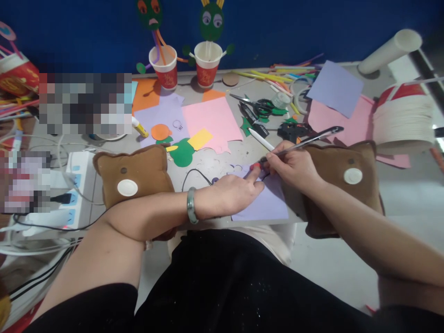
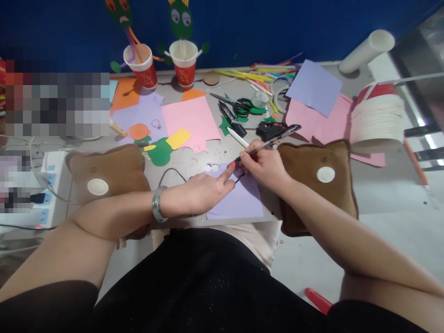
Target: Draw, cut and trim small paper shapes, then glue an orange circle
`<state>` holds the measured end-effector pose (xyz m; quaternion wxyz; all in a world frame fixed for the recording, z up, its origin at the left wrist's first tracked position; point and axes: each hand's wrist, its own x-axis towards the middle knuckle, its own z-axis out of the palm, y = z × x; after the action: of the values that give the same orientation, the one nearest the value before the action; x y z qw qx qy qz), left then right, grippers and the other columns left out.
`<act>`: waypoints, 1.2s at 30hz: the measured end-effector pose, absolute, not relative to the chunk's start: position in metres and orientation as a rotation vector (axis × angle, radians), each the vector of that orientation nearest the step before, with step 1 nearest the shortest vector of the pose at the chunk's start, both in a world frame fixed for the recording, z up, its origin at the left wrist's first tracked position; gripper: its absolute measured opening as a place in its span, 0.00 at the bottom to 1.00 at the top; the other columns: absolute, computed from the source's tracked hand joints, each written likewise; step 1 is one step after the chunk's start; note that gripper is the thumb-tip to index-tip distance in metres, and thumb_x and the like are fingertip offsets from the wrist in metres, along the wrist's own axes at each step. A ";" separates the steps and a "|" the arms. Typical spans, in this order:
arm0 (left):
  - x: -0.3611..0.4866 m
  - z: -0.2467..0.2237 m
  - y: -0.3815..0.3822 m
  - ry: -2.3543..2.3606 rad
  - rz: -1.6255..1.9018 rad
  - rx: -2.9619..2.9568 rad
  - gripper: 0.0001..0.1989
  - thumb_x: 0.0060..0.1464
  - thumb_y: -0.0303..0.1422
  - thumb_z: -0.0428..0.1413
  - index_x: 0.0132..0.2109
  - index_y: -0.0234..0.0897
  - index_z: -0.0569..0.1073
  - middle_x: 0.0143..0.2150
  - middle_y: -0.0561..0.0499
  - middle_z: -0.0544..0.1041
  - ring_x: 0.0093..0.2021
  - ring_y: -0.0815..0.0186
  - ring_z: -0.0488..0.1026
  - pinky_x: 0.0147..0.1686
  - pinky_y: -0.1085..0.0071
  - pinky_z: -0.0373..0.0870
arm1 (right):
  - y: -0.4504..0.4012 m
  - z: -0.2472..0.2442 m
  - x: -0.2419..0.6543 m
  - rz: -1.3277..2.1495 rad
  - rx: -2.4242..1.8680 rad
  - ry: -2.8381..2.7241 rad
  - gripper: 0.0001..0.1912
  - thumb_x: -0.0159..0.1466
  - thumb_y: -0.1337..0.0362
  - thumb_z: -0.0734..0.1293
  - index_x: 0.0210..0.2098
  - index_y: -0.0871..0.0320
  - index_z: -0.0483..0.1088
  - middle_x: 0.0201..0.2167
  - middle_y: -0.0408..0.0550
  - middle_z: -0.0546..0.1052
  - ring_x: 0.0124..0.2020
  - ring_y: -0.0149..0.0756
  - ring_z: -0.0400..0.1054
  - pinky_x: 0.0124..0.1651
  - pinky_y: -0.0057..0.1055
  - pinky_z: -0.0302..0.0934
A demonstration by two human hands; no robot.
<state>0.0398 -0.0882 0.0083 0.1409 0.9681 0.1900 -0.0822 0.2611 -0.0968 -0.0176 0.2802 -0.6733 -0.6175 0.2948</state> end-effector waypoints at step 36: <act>0.038 0.002 -0.070 0.697 -0.198 2.444 0.25 0.62 0.24 0.46 0.65 0.34 0.56 0.50 0.40 0.83 0.46 0.54 0.81 0.43 0.60 0.75 | -0.161 -0.053 0.244 0.123 -1.703 -1.998 0.16 0.75 0.56 0.60 0.32 0.53 0.68 0.27 0.51 0.79 0.26 0.38 0.71 0.28 0.35 0.62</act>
<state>0.0385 -0.0702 0.0019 0.2920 0.9169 0.2616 -0.0744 0.2445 -0.1613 -0.0534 0.2539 -0.6269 -0.7352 0.0454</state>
